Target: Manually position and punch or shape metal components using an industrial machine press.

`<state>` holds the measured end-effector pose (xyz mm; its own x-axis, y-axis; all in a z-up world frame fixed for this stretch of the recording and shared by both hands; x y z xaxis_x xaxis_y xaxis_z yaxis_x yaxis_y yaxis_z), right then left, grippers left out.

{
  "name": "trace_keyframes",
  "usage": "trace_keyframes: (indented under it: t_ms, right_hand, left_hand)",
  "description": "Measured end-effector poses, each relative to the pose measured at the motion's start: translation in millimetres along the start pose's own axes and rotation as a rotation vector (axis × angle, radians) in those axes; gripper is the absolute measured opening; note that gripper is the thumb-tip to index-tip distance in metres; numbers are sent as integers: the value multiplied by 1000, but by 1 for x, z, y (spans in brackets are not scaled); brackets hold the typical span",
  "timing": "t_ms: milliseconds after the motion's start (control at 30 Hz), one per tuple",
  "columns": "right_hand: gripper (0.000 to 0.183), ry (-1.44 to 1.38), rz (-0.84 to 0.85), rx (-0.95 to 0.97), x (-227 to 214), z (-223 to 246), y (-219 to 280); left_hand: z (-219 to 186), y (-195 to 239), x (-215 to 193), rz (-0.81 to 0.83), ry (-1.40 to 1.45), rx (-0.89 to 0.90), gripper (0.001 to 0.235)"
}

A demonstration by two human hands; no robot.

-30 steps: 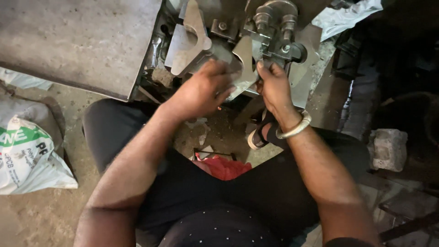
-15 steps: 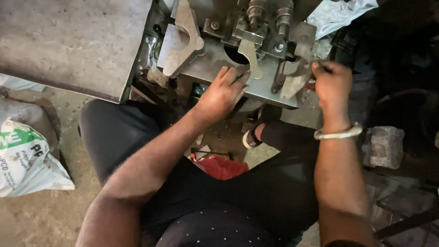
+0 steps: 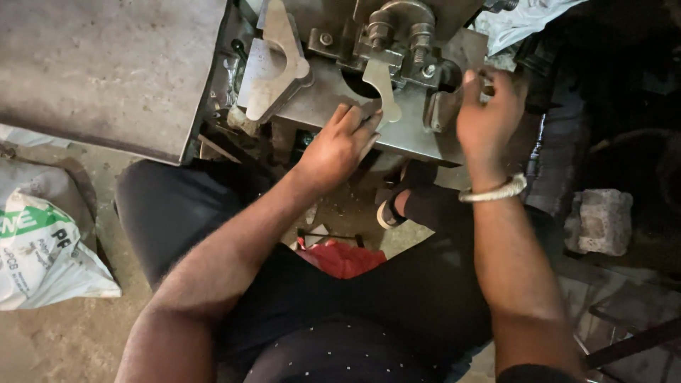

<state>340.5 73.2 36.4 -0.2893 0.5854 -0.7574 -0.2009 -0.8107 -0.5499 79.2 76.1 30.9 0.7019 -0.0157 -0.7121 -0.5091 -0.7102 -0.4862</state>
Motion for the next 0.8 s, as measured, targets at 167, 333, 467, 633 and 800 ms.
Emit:
trace_keyframes:
  t_ms: [167,333,467,633,800]
  right_hand:
    - [38,-273,136,-298,0,109,34]
    - [57,-227,283,-420,23,144,48]
    - [47,-200,268,-543,-6,172,44]
    - [21,-371,370,-393,-3,170,49]
    - [21,-859,480,284,84,101,56]
  left_hand:
    - [5,0,8,69,-13,-28,42]
    - [-6,1,-10,34,24,-14,48]
    - [-14,6,-28,7,-57,26,48]
    - [17,-8,-83,175,163,-368,49]
    - [80,0,-98,-61,-109,-372,40]
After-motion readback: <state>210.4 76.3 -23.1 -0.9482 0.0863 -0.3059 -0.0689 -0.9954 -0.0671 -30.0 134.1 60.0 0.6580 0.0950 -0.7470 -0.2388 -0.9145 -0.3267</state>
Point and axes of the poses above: each hand's wrist, its own y-axis away from the middle knuckle, its own x-axis out of the palm, z = x × y, the point moved 10 cm from there along -y, towards the middle knuckle, and after that the axes turned 11 degrees about -x, right-handed, at the moved point
